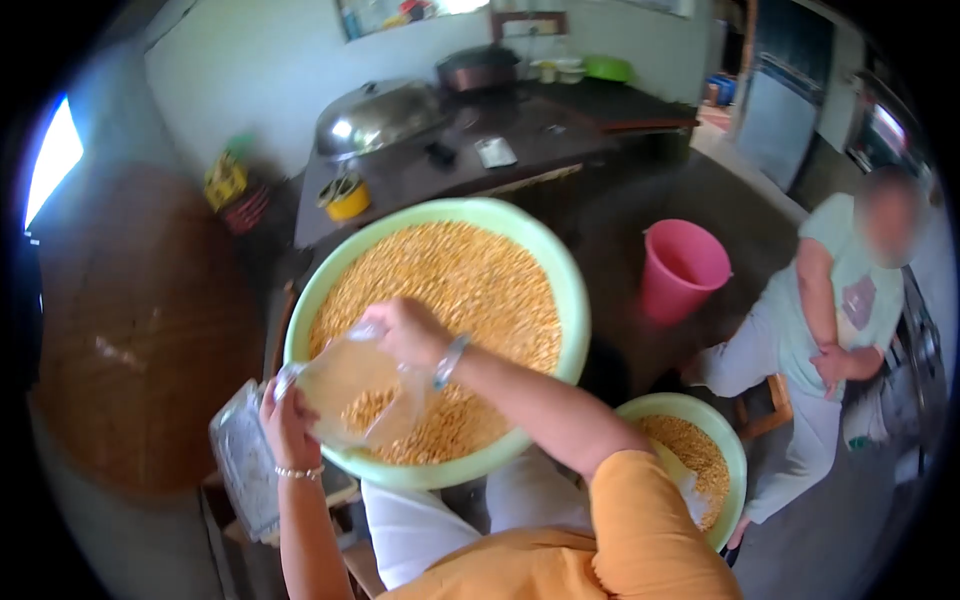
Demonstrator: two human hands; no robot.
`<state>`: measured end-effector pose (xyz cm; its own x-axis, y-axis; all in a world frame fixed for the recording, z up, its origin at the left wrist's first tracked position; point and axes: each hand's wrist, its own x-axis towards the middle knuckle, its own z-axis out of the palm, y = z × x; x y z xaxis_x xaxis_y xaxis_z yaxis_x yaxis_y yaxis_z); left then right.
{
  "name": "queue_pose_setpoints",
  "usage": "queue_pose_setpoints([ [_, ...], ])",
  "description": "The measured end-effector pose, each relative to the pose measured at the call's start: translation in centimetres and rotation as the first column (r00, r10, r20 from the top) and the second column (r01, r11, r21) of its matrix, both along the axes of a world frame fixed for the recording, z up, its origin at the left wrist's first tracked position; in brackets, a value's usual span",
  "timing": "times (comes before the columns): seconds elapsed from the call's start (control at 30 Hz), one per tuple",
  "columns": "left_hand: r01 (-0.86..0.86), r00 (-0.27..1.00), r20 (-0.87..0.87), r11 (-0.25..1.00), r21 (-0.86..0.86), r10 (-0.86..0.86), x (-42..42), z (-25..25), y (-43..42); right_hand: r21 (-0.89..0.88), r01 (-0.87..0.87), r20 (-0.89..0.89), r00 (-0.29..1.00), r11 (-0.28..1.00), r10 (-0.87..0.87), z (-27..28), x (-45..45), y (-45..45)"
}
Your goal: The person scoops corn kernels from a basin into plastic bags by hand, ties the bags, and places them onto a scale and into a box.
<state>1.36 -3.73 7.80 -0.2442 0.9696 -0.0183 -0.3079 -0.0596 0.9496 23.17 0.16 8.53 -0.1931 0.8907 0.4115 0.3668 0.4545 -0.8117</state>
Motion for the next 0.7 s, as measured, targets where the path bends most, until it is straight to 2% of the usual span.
queue_pose_setpoints([
  [0.03,-0.014,0.999,-0.049,1.0,0.009,0.015,-0.2,-0.7,0.1,0.003,-0.02,-0.039,0.999,1.0,0.02,-0.4,0.1,0.0],
  [0.07,-0.029,0.995,-0.097,0.999,0.016,0.031,-0.5,-2.2,0.2,-0.071,0.012,0.07,0.998,0.997,-0.007,-0.8,0.2,-0.1],
  [0.1,0.005,0.989,-0.147,0.999,-0.054,-0.013,-0.9,-3.8,0.5,-0.068,0.02,0.082,0.997,0.997,-0.014,-2.4,0.3,0.4],
  [0.17,0.058,0.973,-0.211,0.987,-0.147,-0.088,-1.2,-6.5,1.0,-0.185,0.044,0.059,0.998,0.982,-0.034,-4.7,0.7,1.1],
  [0.2,0.076,0.965,-0.233,0.982,-0.174,-0.117,-1.1,-7.3,1.1,-0.191,0.055,-0.002,0.998,0.98,-0.056,-6.0,1.0,1.8],
  [0.3,0.101,0.927,-0.348,0.988,-0.119,-0.137,-0.1,-7.2,1.2,-0.272,0.016,-0.038,0.999,0.962,-0.028,-5.2,1.1,2.8],
  [0.37,0.101,0.937,-0.322,0.988,-0.116,-0.134,-0.1,-6.3,1.7,-0.313,-0.042,-0.02,0.999,0.949,0.037,-3.5,1.5,2.9],
  [0.47,0.087,0.973,-0.206,0.992,-0.095,-0.105,-0.4,-6.1,2.2,-0.316,-0.124,-0.3,0.954,0.941,0.025,-2.0,2.7,2.6],
  [0.5,0.09,0.98,-0.168,0.991,-0.094,-0.105,-0.5,-6.1,1.9,-0.351,-0.017,-0.259,0.963,0.936,-0.08,-2.6,3.6,3.2],
  [0.57,0.093,0.989,-0.104,0.993,-0.078,-0.101,-0.9,-6.7,1.0,-0.364,0.28,0.114,0.96,0.888,-0.255,-8.7,7.6,5.9],
  [0.6,0.092,0.992,-0.077,0.994,-0.055,-0.096,-0.8,-6.9,0.6,-0.289,0.452,0.535,0.808,0.844,-0.249,-8.8,8.4,5.1],
  [0.63,0.087,0.995,-0.052,0.996,-0.029,-0.089,-0.8,-7.0,0.2,-0.184,0.49,0.687,0.684,0.852,-0.245,-11.0,9.6,4.5],
  [0.7,0.078,0.986,-0.145,0.997,-0.006,-0.078,-0.5,-7.1,-0.2,-0.267,0.572,0.823,0.554,0.775,-0.125,-12.7,10.2,3.6],
])
